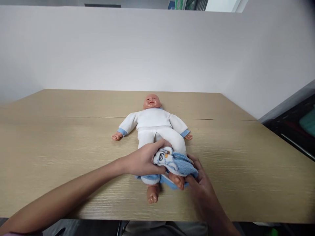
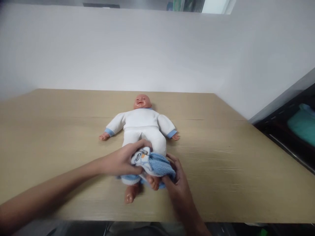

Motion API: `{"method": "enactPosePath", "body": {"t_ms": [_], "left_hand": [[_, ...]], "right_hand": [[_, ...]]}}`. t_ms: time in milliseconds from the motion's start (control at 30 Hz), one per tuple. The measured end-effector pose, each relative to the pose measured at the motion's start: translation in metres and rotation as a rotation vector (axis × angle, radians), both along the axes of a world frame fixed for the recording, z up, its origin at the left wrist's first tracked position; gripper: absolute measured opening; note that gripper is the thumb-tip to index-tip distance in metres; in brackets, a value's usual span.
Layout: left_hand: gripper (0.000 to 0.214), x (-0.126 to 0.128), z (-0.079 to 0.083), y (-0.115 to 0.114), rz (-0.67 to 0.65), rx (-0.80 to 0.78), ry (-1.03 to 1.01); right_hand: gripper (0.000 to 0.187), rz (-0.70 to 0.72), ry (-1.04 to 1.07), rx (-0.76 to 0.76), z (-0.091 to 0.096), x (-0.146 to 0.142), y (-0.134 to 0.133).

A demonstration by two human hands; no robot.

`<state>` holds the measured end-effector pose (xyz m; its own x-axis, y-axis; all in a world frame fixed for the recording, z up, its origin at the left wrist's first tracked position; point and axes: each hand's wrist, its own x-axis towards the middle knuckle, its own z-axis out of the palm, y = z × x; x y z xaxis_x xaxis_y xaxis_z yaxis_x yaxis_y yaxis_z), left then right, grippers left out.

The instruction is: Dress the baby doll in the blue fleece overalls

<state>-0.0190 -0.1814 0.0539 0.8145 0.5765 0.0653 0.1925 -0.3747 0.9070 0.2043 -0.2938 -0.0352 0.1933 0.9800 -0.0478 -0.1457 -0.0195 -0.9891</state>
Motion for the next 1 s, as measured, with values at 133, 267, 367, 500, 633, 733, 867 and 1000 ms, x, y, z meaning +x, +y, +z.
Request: {"method": "enactPosePath", "body": {"t_ms": [133, 267, 367, 500, 633, 733, 867, 1000], "left_hand": [[0.017, -0.003, -0.003, 0.004, 0.000, 0.142, -0.021], [0.022, -0.006, -0.004, 0.006, 0.016, 0.283, 0.036], [0.043, -0.014, -0.005, 0.005, 0.091, 0.390, 0.087], [0.066, -0.034, -0.006, 0.001, 0.172, 0.477, 0.170], [0.049, -0.049, -0.005, 0.005, 0.130, 0.467, 0.239], [0.029, -0.050, -0.009, 0.014, 0.164, 0.351, 0.154], [0.036, -0.048, -0.028, 0.025, 0.435, 0.183, 0.039], [0.048, -0.060, -0.055, 0.023, 0.505, 0.173, -0.017]], "right_hand": [[0.022, 0.188, -0.251, 0.100, 0.019, 0.023, 0.022], [0.021, 0.399, -0.512, 0.243, 0.036, 0.046, 0.046], [0.032, 0.572, -0.607, 0.313, 0.050, 0.062, 0.057], [0.027, 0.738, -0.718, 0.324, 0.067, 0.072, 0.063], [0.018, 0.753, -0.628, 0.336, 0.069, 0.064, 0.079], [0.027, 0.692, -0.418, 0.217, 0.060, 0.052, 0.105], [0.046, 0.557, -0.254, 0.107, 0.042, 0.039, 0.138], [0.051, 0.479, -0.275, 0.056, 0.023, 0.035, 0.143]]}}
